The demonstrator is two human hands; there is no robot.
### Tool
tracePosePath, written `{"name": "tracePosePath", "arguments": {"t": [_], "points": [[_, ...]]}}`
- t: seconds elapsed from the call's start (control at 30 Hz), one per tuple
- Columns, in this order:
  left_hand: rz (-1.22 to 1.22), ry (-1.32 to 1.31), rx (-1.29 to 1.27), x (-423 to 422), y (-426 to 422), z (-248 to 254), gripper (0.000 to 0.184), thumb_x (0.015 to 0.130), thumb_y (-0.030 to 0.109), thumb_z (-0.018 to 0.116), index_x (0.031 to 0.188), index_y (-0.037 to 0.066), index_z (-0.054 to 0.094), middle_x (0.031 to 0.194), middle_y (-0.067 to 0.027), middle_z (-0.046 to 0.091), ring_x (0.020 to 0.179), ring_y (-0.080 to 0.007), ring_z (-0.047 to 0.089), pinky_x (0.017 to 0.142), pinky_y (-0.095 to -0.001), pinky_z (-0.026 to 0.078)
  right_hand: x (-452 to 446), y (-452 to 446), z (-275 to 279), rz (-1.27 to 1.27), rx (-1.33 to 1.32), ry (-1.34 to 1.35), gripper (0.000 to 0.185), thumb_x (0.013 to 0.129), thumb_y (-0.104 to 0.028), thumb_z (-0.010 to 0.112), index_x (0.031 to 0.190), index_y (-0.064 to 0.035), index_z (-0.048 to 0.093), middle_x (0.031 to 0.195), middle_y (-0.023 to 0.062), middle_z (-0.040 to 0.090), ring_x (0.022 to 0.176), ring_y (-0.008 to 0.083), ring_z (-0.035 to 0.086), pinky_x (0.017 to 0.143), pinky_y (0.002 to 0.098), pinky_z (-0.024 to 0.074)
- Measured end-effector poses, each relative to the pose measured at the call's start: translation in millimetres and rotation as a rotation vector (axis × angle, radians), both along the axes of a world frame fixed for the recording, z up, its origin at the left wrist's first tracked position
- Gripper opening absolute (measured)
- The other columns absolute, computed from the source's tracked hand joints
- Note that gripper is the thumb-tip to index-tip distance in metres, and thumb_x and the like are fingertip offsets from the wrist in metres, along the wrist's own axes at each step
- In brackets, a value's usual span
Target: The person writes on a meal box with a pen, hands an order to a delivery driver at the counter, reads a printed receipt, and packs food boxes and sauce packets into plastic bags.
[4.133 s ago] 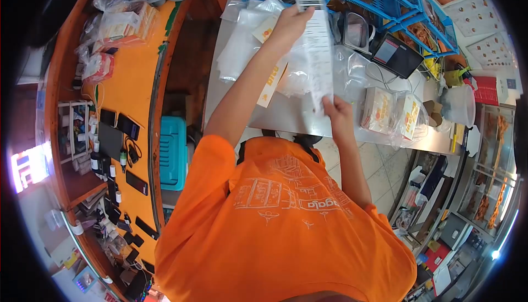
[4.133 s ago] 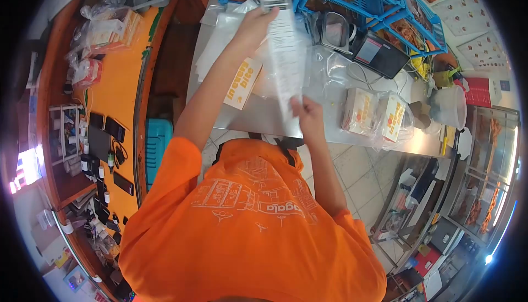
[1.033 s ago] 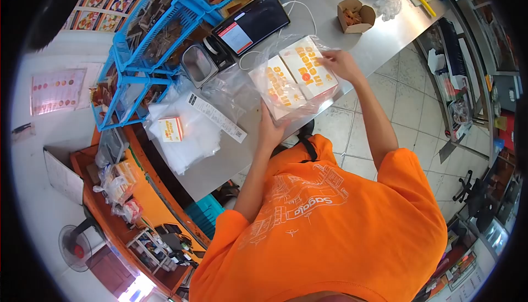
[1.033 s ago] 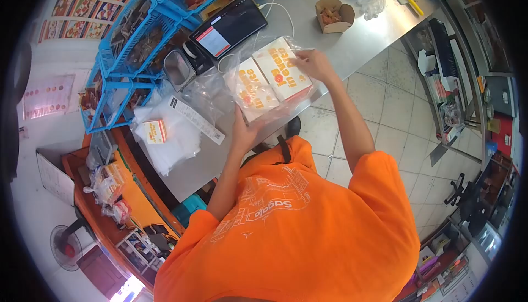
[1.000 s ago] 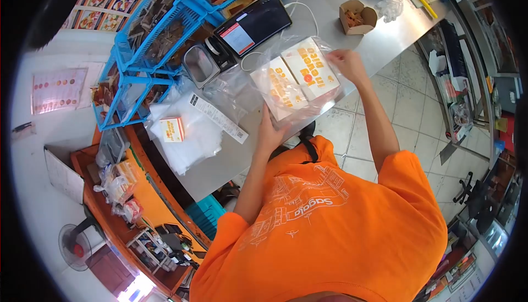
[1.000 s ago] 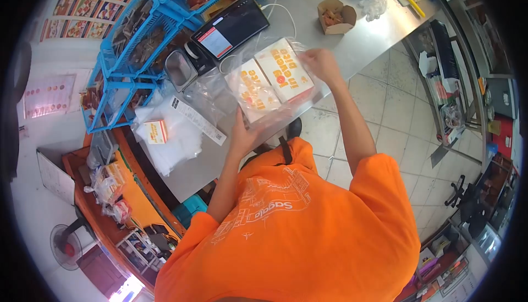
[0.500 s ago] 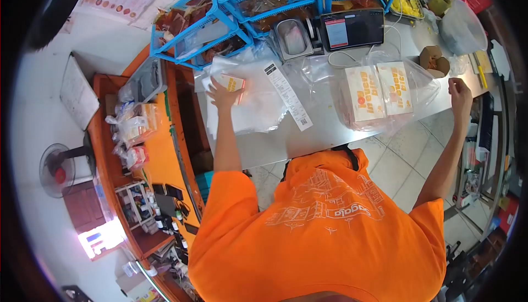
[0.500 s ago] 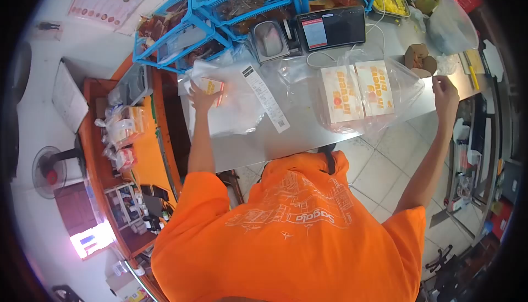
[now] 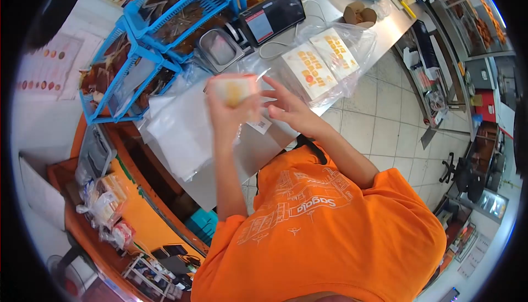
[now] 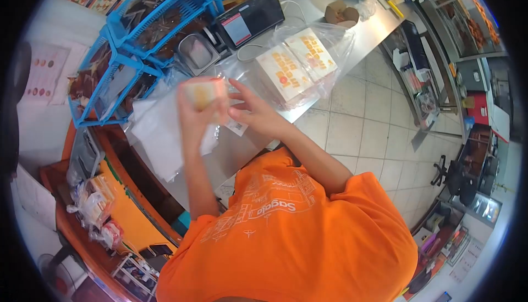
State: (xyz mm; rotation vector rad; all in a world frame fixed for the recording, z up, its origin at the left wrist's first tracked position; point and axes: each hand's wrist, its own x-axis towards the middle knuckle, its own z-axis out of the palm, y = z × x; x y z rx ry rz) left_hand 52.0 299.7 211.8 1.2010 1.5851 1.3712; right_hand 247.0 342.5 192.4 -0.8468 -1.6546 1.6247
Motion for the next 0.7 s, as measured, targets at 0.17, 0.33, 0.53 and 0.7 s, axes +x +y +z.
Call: {"name": "tracePosePath", "arguments": {"t": [0.17, 0.33, 0.53, 0.7], "points": [[-0.118, 0.064, 0.128, 113.7, 37.3, 24.4, 0.060, 0.086, 0.022, 0.070, 0.137, 0.003, 0.047, 0.132, -0.0208, 0.053, 0.120, -0.0321, 0.052, 0.100, -0.0423, 0.041, 85.9, 49.0, 58.3, -0.493, -0.415, 0.148, 0.064, 0.089, -0.017, 0.065, 0.145, -0.0026, 0.036, 0.121, 0.0144, 0.061, 0.102, 0.0233, 0.065, 0.077, 0.0374, 0.0594], [-0.229, 0.539, 0.257, 163.8, 102.6, -13.8, 0.059, 0.081, 0.018, 0.068, 0.137, 0.010, 0.051, 0.135, -0.0193, 0.052, 0.126, -0.0360, 0.048, 0.106, -0.0533, 0.031, 179.4, 130.6, 38.2, -0.523, -0.202, -0.069, 0.054, 0.087, -0.019, 0.065, 0.136, -0.0057, 0.049, 0.113, 0.0092, 0.064, 0.097, 0.0169, 0.064, 0.075, 0.0308, 0.0554], [-0.864, 1.201, -0.268, 151.1, 160.3, -10.5, 0.031, 0.074, 0.006, 0.064, 0.104, 0.012, 0.069, 0.111, -0.0073, 0.063, 0.116, -0.0271, 0.051, 0.105, -0.0599, 0.026, 222.8, 193.4, 0.1, -0.162, -0.200, -0.422, 0.061, 0.081, -0.023, 0.069, 0.138, -0.0093, 0.052, 0.105, 0.0063, 0.068, 0.088, 0.0133, 0.063, 0.072, 0.0283, 0.0518], [-0.714, 1.229, 0.143, 152.1, 140.3, 70.0, 0.014, 0.073, 0.003, 0.062, 0.084, 0.011, 0.067, 0.089, -0.0050, 0.058, 0.101, -0.0252, 0.054, 0.099, -0.0514, 0.035, 172.1, 173.6, -23.0, -0.005, -0.256, -0.292, 0.063, 0.082, -0.026, 0.070, 0.137, -0.0021, 0.051, 0.112, 0.0137, 0.067, 0.098, 0.0207, 0.063, 0.079, 0.0331, 0.0515]]}}
